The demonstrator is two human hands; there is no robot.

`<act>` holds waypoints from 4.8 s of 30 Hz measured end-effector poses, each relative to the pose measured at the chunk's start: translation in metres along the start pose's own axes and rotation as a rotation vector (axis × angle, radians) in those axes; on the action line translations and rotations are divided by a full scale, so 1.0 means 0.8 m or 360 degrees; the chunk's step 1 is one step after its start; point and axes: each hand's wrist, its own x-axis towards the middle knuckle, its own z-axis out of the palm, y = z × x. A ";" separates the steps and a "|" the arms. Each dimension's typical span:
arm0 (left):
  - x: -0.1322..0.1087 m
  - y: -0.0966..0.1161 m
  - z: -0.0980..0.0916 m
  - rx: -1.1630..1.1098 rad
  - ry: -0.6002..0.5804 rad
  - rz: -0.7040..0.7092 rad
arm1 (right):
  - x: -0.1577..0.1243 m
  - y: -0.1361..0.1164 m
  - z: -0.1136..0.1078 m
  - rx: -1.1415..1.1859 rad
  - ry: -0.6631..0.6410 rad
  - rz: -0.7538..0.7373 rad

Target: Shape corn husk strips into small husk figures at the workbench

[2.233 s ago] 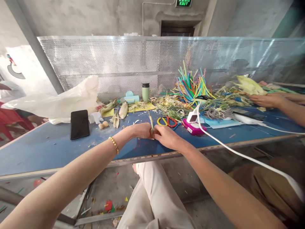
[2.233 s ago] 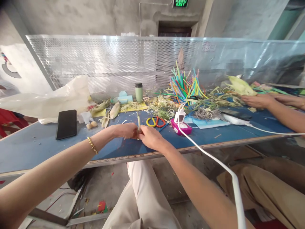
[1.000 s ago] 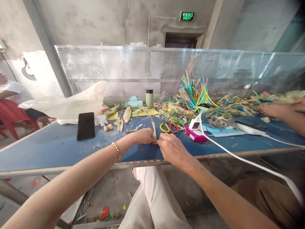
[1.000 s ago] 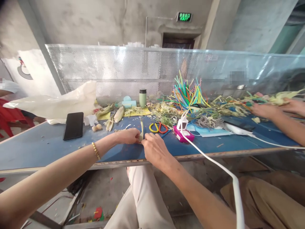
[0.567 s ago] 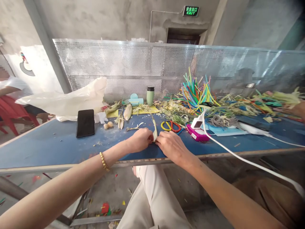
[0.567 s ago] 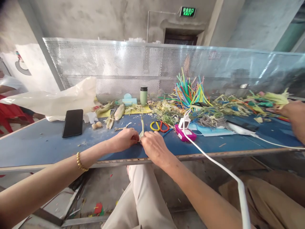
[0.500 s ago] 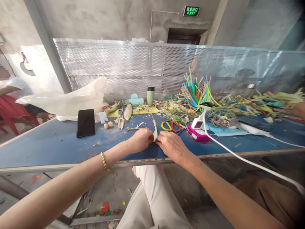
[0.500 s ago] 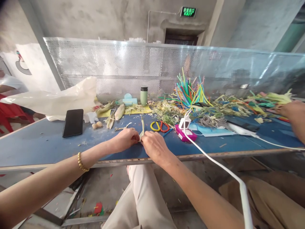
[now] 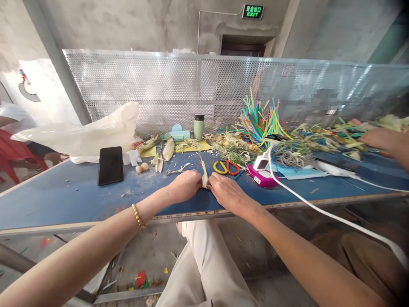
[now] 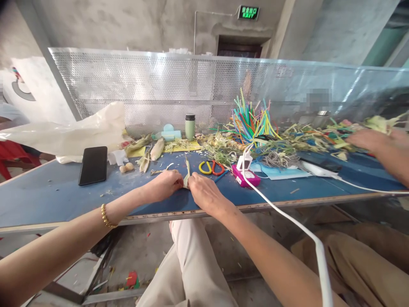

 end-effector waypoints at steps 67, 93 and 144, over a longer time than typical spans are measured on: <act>-0.040 0.018 0.007 0.0461 0.0058 0.0120 | -0.006 -0.004 -0.015 -0.0001 -0.0031 -0.0130; -0.017 0.006 0.009 0.0272 0.0199 0.0280 | -0.002 -0.003 -0.004 0.0094 0.0066 -0.0029; -0.022 0.017 -0.001 0.0187 0.0071 0.0326 | 0.007 0.006 -0.014 -0.0043 -0.0086 -0.0253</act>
